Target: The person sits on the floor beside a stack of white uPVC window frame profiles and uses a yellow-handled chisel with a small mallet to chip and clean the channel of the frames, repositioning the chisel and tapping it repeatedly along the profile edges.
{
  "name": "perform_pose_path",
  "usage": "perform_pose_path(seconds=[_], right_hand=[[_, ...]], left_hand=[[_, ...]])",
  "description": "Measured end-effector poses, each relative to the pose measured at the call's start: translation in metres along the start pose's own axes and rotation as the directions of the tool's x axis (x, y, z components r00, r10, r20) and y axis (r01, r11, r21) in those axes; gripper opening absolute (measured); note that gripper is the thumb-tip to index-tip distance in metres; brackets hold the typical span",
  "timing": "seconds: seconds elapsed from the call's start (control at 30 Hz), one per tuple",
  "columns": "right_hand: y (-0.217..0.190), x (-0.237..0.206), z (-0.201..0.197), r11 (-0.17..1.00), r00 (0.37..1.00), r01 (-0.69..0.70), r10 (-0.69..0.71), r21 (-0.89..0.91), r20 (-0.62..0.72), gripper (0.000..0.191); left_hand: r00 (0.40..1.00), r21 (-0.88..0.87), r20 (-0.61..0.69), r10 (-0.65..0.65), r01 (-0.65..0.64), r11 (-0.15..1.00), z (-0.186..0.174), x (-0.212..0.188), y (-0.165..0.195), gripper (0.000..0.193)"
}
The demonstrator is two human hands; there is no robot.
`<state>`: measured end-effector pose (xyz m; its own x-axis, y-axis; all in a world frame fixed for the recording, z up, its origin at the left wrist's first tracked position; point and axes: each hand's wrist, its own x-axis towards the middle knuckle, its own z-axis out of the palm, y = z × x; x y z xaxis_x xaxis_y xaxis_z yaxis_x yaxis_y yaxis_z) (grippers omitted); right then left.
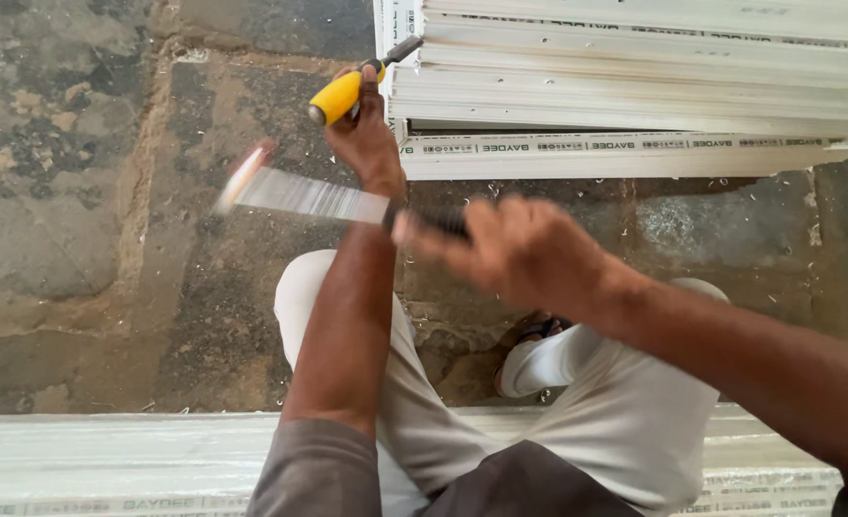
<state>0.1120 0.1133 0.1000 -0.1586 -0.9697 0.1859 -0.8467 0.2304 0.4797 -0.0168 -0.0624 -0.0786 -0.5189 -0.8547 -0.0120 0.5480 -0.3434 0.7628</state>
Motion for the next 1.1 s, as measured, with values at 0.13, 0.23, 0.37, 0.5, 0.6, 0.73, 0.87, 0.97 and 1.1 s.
perform_pose_path(seconds=[0.13,0.23,0.37,0.5,0.6,0.73,0.87,0.97,1.1], right_hand=[[0.002,-0.001,0.000,0.999,0.998,-0.021,0.023,-0.039,0.058,0.058],[-0.008,-0.018,0.006,0.998,0.992,0.008,0.000,0.060,-0.128,0.059],[-0.009,-0.058,0.034,0.958,0.987,-0.155,0.162,0.241,-0.008,0.058],[-0.029,-0.112,0.065,0.702,0.876,-0.386,0.483,0.599,-0.001,0.056],[-0.071,-0.156,0.098,0.371,0.708,-0.497,0.696,0.785,0.119,0.056],[-0.118,-0.194,0.165,-0.805,0.093,-0.345,0.483,0.484,0.870,0.047],[-0.133,-0.212,0.197,-0.978,-0.047,-0.163,0.139,0.130,0.989,0.030],[-0.138,-0.208,0.197,-0.946,0.008,-0.272,0.181,0.177,0.983,0.033],[-0.141,-0.193,0.193,-0.901,0.190,-0.327,0.234,0.286,0.954,0.051]], left_hand=[[1.000,0.009,0.013,0.011,-0.011,1.000,0.000,-0.001,-0.004,0.036],[0.999,-0.006,0.000,-0.032,0.032,0.999,-0.004,-0.003,-0.005,0.035],[0.997,-0.022,-0.008,-0.071,0.071,0.997,-0.002,-0.003,-0.001,0.032],[0.994,-0.016,-0.101,0.043,-0.045,0.999,-0.002,0.012,0.006,0.032],[0.993,0.049,-0.108,0.043,-0.038,0.998,-0.009,0.025,0.010,0.036],[0.992,0.088,-0.072,0.100,-0.094,0.992,-0.010,0.026,0.006,0.039],[0.996,0.182,-0.007,0.086,-0.084,0.980,-0.006,0.013,0.007,0.062],[0.999,0.131,0.040,0.037,-0.042,0.990,-0.002,0.007,0.007,0.055],[0.995,0.020,0.094,-0.042,0.041,0.999,-0.003,0.009,-0.001,0.050]])
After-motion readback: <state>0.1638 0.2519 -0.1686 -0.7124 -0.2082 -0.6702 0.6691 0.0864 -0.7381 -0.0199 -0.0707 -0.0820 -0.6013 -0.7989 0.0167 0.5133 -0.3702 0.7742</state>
